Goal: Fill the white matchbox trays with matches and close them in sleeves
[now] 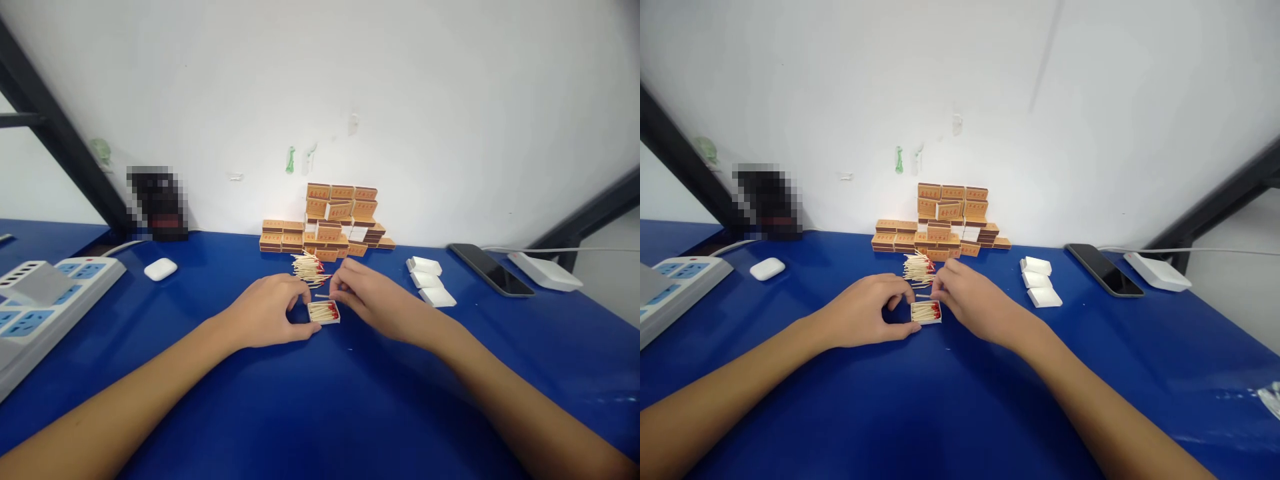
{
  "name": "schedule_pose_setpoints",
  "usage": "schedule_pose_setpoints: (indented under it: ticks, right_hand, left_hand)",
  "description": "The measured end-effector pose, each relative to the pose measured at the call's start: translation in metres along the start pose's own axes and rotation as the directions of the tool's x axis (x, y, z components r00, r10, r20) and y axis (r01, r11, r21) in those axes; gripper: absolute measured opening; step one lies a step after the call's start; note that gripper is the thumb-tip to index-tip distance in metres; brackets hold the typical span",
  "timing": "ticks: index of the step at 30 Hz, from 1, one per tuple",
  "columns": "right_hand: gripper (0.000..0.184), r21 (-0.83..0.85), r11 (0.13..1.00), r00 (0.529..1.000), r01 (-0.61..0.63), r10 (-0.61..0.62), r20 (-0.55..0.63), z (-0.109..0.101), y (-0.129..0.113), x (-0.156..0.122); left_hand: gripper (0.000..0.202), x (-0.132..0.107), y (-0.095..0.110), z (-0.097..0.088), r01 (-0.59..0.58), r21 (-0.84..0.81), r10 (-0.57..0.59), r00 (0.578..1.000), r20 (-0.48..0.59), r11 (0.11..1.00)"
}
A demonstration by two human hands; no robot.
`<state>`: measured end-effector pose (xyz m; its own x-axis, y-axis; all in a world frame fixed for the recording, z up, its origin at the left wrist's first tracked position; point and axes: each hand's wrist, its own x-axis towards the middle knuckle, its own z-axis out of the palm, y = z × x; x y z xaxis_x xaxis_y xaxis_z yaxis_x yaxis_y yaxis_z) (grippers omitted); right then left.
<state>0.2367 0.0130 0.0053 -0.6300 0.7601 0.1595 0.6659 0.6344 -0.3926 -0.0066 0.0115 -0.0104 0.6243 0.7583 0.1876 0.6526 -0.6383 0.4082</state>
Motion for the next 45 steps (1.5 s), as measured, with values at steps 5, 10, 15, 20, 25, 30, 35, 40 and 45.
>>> schedule_pose_setpoints:
  ticks: [5,10,15,20,25,30,35,40,45]
  right_hand:
    - [0.015,-0.128,0.991,0.998,0.041,-0.034,0.052,0.012,-0.014,0.0]
    - [0.013,-0.065,0.997,0.999,0.03,-0.027,0.04,0.008,-0.011,-0.001]
    - [0.009,-0.011,1.0,0.999,0.008,-0.007,0.051,0.003,-0.007,-0.001]
    - [0.01,-0.022,1.0,0.998,0.013,-0.011,0.067,0.003,-0.008,-0.002]
    - [0.01,-0.014,1.0,1.0,0.023,-0.023,0.01,0.003,-0.008,-0.001]
    - [0.01,-0.021,0.999,0.995,0.027,-0.029,-0.097,0.01,0.004,0.009]
    - [0.013,-0.018,0.998,0.997,0.064,-0.065,-0.049,0.024,0.013,0.028]
    - [0.009,-0.032,0.999,0.999,-0.036,0.035,-0.015,0.022,0.015,0.03]
    - [0.009,-0.043,0.994,0.992,-0.102,0.105,0.063,0.012,0.018,0.019]
  left_hand:
    - [0.032,0.0,0.001,-0.001,0.011,0.005,-0.011,1.0,0.008,1.0]
    - [0.032,0.001,0.001,-0.002,0.023,0.007,-0.023,1.0,0.02,1.0]
    - [0.03,0.001,0.002,-0.005,0.048,-0.022,-0.047,0.998,0.053,0.999]
    - [0.03,0.001,0.002,-0.005,0.047,-0.025,-0.046,0.998,0.049,0.999]
    - [0.032,0.001,0.004,-0.007,0.053,-0.029,-0.051,0.996,0.071,0.998]
    - [0.033,-0.001,0.01,-0.007,0.026,-0.031,-0.023,0.994,0.103,0.999]
    - [0.033,-0.002,0.013,-0.005,0.009,-0.032,-0.005,0.993,0.115,0.999]
    - [0.034,-0.001,0.01,-0.005,0.017,-0.032,-0.013,0.994,0.108,0.999]
    - [0.034,-0.001,0.008,-0.007,0.023,-0.035,-0.019,0.994,0.109,0.999]
